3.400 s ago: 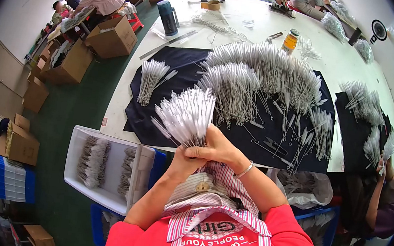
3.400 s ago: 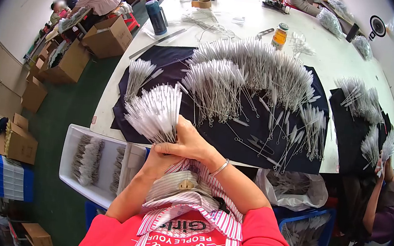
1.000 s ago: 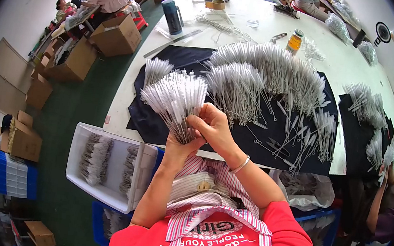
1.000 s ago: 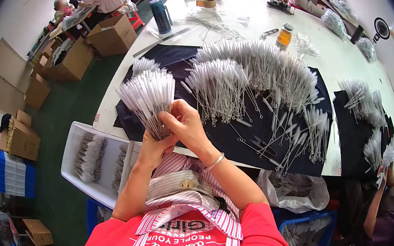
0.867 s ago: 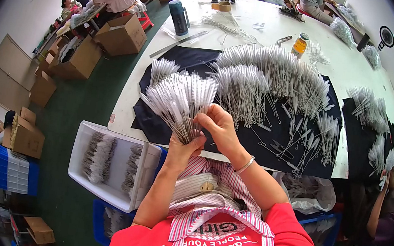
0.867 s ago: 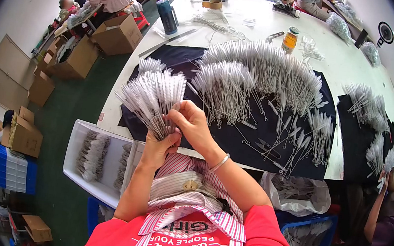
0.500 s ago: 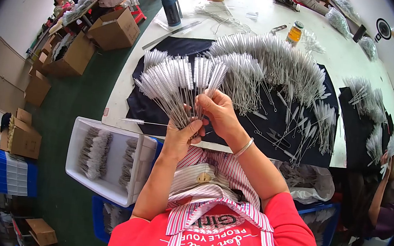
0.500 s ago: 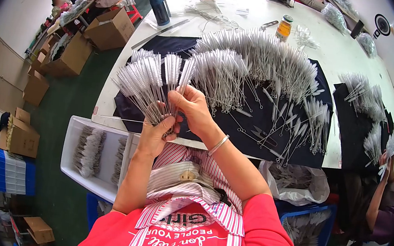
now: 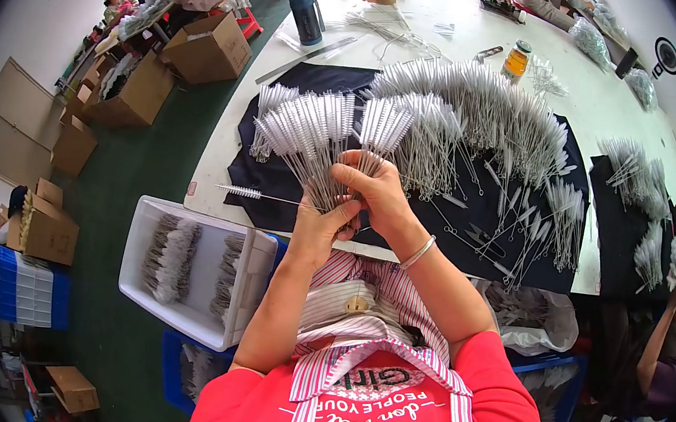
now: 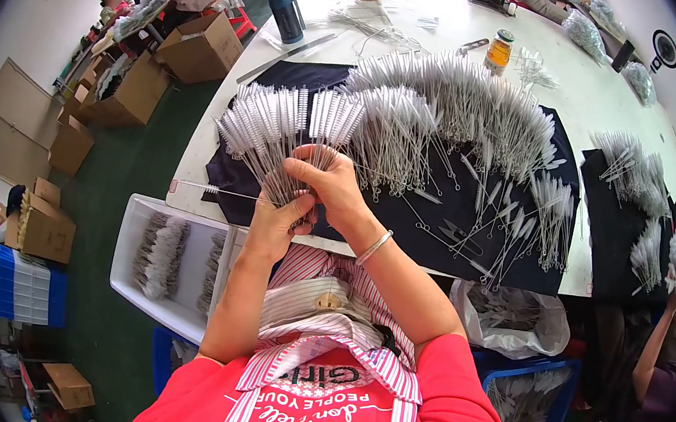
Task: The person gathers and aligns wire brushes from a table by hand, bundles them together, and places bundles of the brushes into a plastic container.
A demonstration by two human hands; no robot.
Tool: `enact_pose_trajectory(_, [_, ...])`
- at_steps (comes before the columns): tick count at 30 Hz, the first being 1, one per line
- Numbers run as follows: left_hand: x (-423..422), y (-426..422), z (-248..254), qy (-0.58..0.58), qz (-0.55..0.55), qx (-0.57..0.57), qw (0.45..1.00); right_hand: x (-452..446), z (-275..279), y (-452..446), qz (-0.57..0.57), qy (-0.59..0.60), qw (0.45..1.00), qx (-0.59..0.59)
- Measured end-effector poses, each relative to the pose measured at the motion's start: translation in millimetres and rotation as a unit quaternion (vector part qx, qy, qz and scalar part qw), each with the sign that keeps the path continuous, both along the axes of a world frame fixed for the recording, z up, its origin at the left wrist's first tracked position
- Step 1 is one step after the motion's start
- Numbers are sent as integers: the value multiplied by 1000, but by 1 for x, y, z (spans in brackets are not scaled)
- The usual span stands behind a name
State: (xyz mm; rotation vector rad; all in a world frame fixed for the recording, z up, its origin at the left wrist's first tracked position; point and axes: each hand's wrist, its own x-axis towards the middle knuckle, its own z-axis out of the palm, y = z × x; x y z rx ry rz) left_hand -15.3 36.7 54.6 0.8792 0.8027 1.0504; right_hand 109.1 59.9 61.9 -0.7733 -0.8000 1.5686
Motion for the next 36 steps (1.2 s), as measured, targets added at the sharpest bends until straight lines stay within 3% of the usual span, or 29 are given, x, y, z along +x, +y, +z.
enact_pose_trajectory(5, [-1,-4,13,-33,-2,-49,998,-7,-8,5,-24,108,994,9])
enact_pose_trajectory(13, [-9,3,15,-31,-57,-27,998,-2,0,-1,1,32,999,-6])
enact_pose_trajectory(17, [-9,6,10,-32,-72,-43,996,-3,8,-3,-49,80,996,5])
enact_pose_trajectory(19, [-8,5,9,-39,-78,-46,995,8,12,-4,36,53,998,-15])
enact_pose_trajectory(25, [5,0,17,-51,-71,-41,995,17,10,-4,17,114,991,-64])
enact_pose_trajectory(31, [13,-4,19,-24,-11,-31,999,18,-4,0,9,116,992,-41])
enact_pose_trajectory(36, [14,-5,24,75,3,-19,997,13,-5,-3,3,86,996,-23])
